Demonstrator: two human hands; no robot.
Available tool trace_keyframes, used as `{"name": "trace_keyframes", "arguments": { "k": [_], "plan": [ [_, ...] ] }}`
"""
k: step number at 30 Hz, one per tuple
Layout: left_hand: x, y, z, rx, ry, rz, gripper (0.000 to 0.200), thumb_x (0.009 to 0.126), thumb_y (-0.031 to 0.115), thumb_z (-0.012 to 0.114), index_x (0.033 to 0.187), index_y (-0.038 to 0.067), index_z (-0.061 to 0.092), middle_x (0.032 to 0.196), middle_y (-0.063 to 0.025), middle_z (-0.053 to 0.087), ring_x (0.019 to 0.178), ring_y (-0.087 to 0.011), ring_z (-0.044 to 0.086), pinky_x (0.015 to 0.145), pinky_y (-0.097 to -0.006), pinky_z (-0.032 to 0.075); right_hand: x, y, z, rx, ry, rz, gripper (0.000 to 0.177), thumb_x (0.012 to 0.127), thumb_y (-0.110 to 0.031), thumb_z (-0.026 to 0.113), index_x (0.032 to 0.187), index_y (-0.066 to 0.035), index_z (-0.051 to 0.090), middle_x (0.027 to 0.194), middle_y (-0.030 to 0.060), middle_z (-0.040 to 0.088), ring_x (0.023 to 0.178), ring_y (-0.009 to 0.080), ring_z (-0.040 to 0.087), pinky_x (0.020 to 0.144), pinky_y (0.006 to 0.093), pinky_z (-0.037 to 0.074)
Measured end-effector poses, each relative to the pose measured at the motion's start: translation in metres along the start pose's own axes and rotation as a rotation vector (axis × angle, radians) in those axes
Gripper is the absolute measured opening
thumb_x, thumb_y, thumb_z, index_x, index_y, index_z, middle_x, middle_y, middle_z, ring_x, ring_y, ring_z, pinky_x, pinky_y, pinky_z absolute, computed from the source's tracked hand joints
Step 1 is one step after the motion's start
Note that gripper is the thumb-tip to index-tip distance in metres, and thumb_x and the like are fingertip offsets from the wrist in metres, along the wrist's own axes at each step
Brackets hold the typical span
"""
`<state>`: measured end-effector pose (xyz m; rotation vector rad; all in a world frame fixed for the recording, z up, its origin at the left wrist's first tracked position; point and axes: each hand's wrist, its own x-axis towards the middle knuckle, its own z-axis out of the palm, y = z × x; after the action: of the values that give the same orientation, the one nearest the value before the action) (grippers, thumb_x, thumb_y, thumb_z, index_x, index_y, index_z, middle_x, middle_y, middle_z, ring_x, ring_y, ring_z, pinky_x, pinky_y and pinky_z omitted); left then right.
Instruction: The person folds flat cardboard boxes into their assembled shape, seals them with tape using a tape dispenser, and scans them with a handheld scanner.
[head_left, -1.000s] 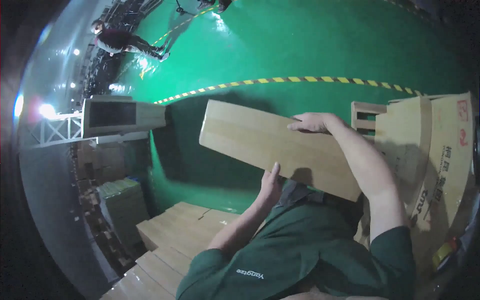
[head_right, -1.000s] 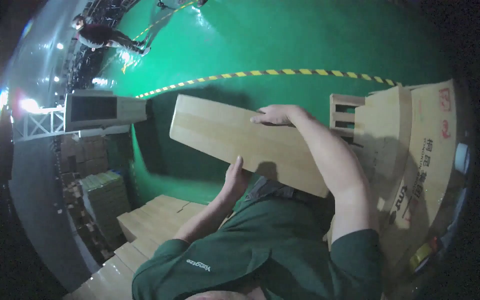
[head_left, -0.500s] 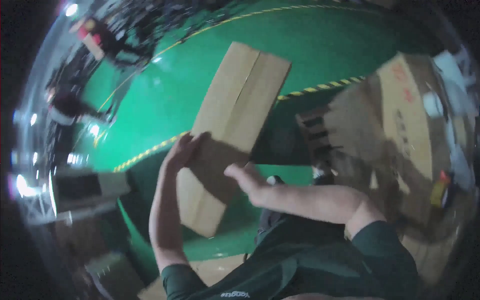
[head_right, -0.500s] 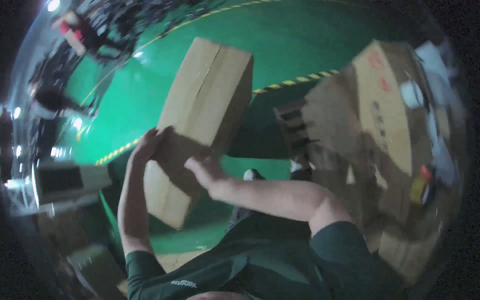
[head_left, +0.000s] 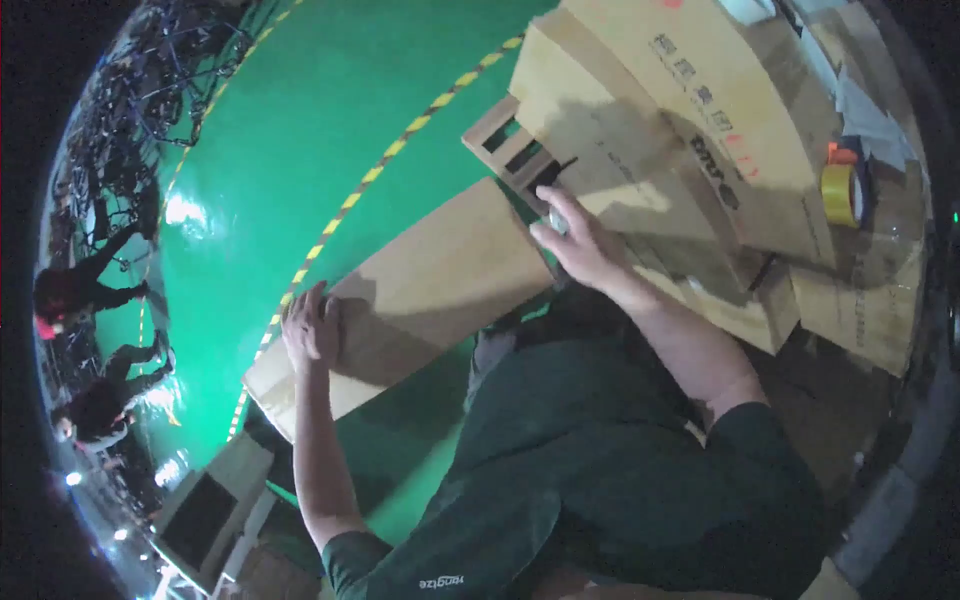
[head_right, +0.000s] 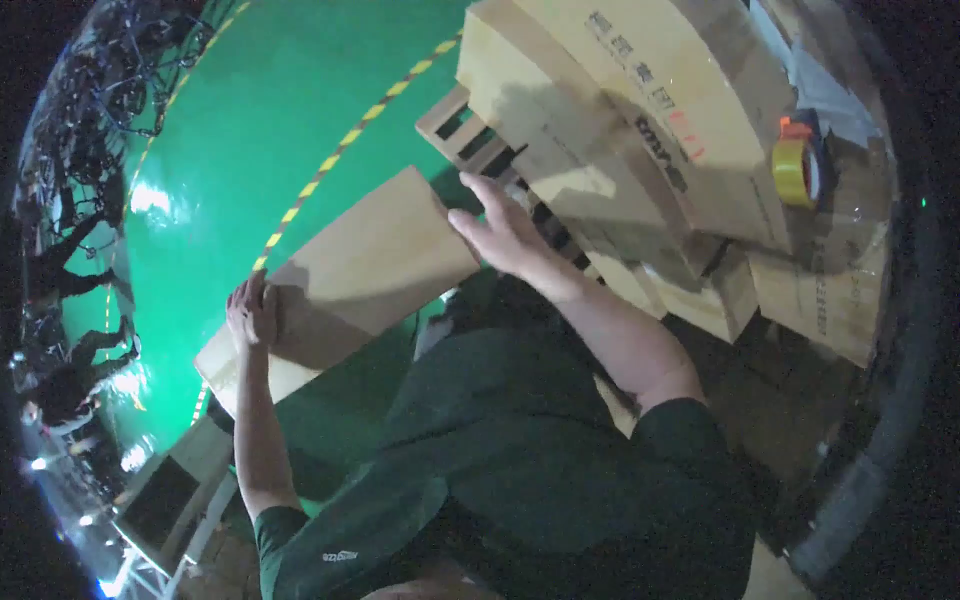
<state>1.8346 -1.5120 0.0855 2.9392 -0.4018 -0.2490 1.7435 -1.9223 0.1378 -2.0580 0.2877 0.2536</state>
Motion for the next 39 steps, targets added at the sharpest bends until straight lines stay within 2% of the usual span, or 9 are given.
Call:
{"name": "trace_keyframes", "arguments": {
  "k": [4,7,10,19,25,28,31,34,39],
  "plan": [
    [0.005,0.055,-0.002,0.081,0.243,0.140,0.050,0.089,0.030,0.060,0.131,0.007,0.049,0.127,-0.0134,0.055,0.117,-0.0300,0.052,0.101,-0.0401,0.039,-0.012,0.026,0.017,-0.026,-0.199,0.232,0.061,0.092,-0.032,0.058,0.139,0.000,0.035,0.135,0.0216,0.045,0.123,0.0352,0.047,0.099,0.0429,0.039],
    [0.014,0.141,0.016,0.084,0.217,0.417,0.079,0.081,0.055,0.063,0.144,0.014,0.037,0.144,-0.0170,0.039,0.129,-0.0372,0.041,0.100,-0.0543,0.033,-0.031,0.042,0.036,-0.097,0.050,0.141,0.050,0.088,-0.029,0.063,0.126,0.001,0.048,0.117,0.0208,0.055,0.108,0.0384,0.055,0.089,0.0450,0.044],
    [0.020,0.199,0.011,0.117,-0.043,0.381,0.085,0.085,0.072,0.036,0.148,0.016,0.031,0.154,-0.0194,0.023,0.141,-0.0400,0.021,0.112,-0.0575,0.011,-0.043,0.031,0.033,-0.227,0.077,0.070,0.047,0.090,-0.021,0.062,0.125,0.005,0.046,0.117,0.0239,0.056,0.105,0.0391,0.058,0.087,0.0443,0.050],
    [0.021,0.217,0.017,0.190,-0.148,0.307,0.078,0.090,0.065,0.036,0.149,0.014,0.027,0.156,-0.0213,0.014,0.144,-0.0407,0.012,0.114,-0.0607,0.004,-0.052,0.050,0.047,-0.292,0.242,-0.144,0.050,0.096,-0.021,0.052,0.136,0.007,0.040,0.124,0.0281,0.056,0.110,0.0390,0.059,0.090,0.0434,0.051],
    [0.031,0.228,0.017,0.137,-0.091,0.531,0.061,0.091,0.047,0.045,0.146,0.021,0.038,0.154,-0.0090,0.029,0.143,-0.0402,0.017,0.113,-0.0624,0.011,-0.052,0.052,0.046,-0.302,0.194,-0.129,0.051,0.092,-0.018,0.060,0.133,0.008,0.043,0.125,0.0265,0.056,0.110,0.0384,0.058,0.093,0.0418,0.051],
    [0.042,0.243,0.007,-0.027,0.127,0.861,0.031,0.092,0.031,0.050,0.116,0.013,0.059,0.132,-0.0098,0.050,0.129,-0.0409,0.037,0.092,-0.0581,0.033,-0.054,0.060,0.053,-0.325,0.105,-0.165,0.036,0.092,-0.019,0.059,0.121,0.003,0.051,0.093,0.0195,0.059,0.078,0.0343,0.057,0.068,0.0430,0.046],
    [0.046,0.255,0.028,-0.034,0.056,0.882,0.033,0.091,0.037,0.050,0.115,0.021,0.064,0.135,-0.0085,0.052,0.136,-0.0429,0.029,0.106,-0.0604,0.022,-0.056,0.067,0.025,-0.204,0.046,0.020,0.036,0.086,-0.014,0.060,0.120,-0.009,0.052,0.111,0.0086,0.058,0.097,0.0323,0.059,0.078,0.0426,0.048],
    [0.045,0.250,0.039,-0.034,0.172,0.870,0.027,0.087,0.030,0.052,0.104,0.013,0.065,0.133,-0.0056,0.055,0.133,-0.0413,0.035,0.105,-0.0586,0.025,-0.085,0.046,-0.069,-0.171,0.436,-0.015,0.056,0.084,-0.009,0.061,0.137,-0.004,0.043,0.091,0.0100,0.055,0.075,0.0269,0.051,0.066,0.0406,0.044],
    [0.046,0.253,0.031,0.028,-0.024,0.773,0.047,0.091,0.040,0.049,0.129,0.013,0.055,0.142,-0.0063,0.046,0.141,-0.0376,0.023,0.112,-0.0573,0.015,-0.134,0.062,-0.276,-0.247,1.298,0.249,0.048,0.084,-0.024,0.066,0.128,-0.008,0.054,0.118,0.0094,0.057,0.109,0.0226,0.052,0.094,0.0355,0.039]
  ]
}}
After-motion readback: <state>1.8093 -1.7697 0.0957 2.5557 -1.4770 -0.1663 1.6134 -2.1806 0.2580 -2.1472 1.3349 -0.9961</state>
